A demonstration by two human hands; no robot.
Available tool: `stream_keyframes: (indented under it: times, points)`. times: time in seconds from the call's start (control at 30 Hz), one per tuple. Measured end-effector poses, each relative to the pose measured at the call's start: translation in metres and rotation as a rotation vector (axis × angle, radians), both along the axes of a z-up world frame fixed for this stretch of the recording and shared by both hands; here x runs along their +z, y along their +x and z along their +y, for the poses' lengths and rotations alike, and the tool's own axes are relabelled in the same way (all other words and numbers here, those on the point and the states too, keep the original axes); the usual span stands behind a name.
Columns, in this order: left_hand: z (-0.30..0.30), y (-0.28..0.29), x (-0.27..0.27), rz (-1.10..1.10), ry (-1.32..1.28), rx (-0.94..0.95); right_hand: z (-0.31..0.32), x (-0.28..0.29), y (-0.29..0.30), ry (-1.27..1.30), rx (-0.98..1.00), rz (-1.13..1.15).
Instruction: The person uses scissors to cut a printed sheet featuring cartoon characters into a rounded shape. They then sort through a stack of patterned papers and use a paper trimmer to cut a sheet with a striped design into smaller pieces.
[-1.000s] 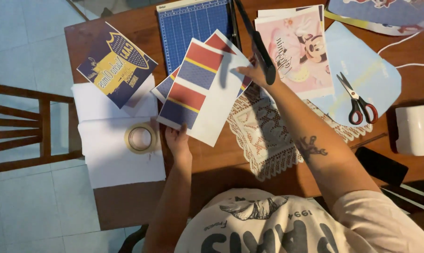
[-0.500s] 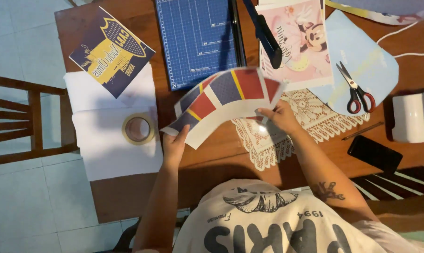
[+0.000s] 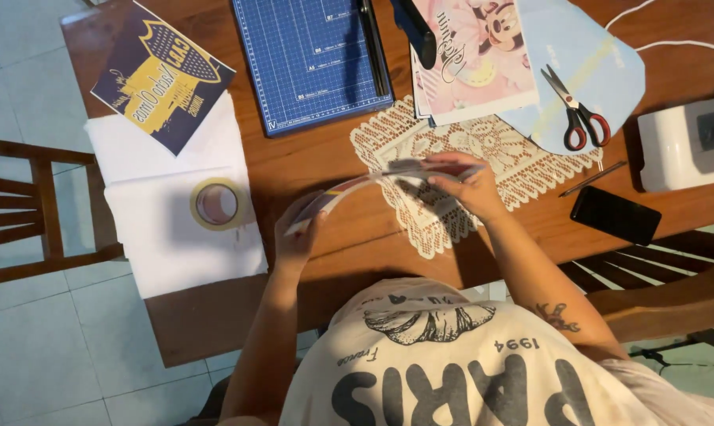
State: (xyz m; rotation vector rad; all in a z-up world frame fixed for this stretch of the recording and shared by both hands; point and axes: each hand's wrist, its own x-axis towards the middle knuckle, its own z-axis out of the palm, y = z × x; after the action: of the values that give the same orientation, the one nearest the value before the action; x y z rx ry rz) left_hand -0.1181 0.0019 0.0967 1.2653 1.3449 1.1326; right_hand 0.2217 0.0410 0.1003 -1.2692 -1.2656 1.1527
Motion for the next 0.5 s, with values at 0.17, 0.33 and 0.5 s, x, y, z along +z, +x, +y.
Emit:
stream_keyframes:
  times: [0.17, 0.33, 0.5]
  points:
    - [0.002, 0.003, -0.003, 0.071, -0.079, 0.014, -0.010, 0.008, 0.001, 0.009, -0.034, 0.002]
    - [0.000, 0.002, 0.027, 0.008, -0.155, 0.041, -0.017, 0.029, 0.001, -0.053, -0.029, 0.035]
    - [-0.004, 0.006, 0.058, -0.040, -0.180, 0.054, -0.022, 0.039, -0.001, 0.038, -0.117, 0.105]
